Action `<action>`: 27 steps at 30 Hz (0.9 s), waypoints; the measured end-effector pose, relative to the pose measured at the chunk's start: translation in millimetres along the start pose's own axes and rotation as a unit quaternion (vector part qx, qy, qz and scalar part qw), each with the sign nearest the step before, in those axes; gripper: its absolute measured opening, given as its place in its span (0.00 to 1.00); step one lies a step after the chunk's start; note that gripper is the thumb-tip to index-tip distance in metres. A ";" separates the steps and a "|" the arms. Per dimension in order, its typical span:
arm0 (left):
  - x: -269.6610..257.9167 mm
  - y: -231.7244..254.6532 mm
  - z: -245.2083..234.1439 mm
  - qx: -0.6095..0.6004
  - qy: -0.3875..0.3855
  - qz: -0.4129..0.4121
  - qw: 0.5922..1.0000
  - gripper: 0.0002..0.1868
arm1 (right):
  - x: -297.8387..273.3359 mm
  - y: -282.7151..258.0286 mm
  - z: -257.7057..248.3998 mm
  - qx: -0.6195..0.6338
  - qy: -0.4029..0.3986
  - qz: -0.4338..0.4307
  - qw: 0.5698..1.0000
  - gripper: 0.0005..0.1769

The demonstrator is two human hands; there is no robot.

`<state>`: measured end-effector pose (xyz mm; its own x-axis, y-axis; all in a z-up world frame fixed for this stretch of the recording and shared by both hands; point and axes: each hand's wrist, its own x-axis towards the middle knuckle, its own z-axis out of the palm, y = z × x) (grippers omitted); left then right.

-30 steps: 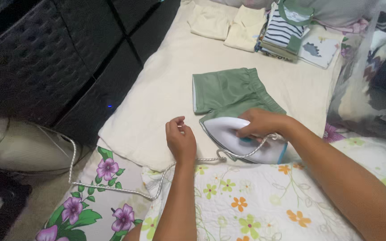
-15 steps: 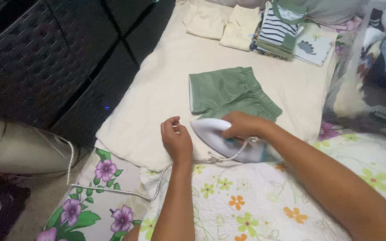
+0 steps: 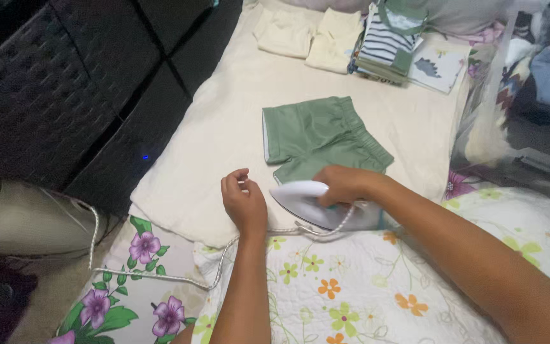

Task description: The person irons a pair of green shorts and a dark grey t-shirt on a bed. They use a white electric iron to smooth the fabric, folding the items after ironing and placing them in a pile with other folded clothes.

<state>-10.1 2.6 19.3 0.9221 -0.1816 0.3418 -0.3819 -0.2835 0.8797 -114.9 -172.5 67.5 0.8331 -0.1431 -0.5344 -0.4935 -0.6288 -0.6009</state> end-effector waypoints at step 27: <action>-20.9 -47.1 30.0 0.117 -0.480 0.106 0.863 0.21 | -20.3 92.3 -22.9 0.145 0.224 0.188 0.945 0.18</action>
<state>-13.4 -8.5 -39.1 0.3952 -0.9176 -0.0430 -0.6418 -0.3093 0.7018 -171.7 -245.1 36.6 0.5756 -0.6652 -0.4757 -0.7692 -0.2430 -0.5910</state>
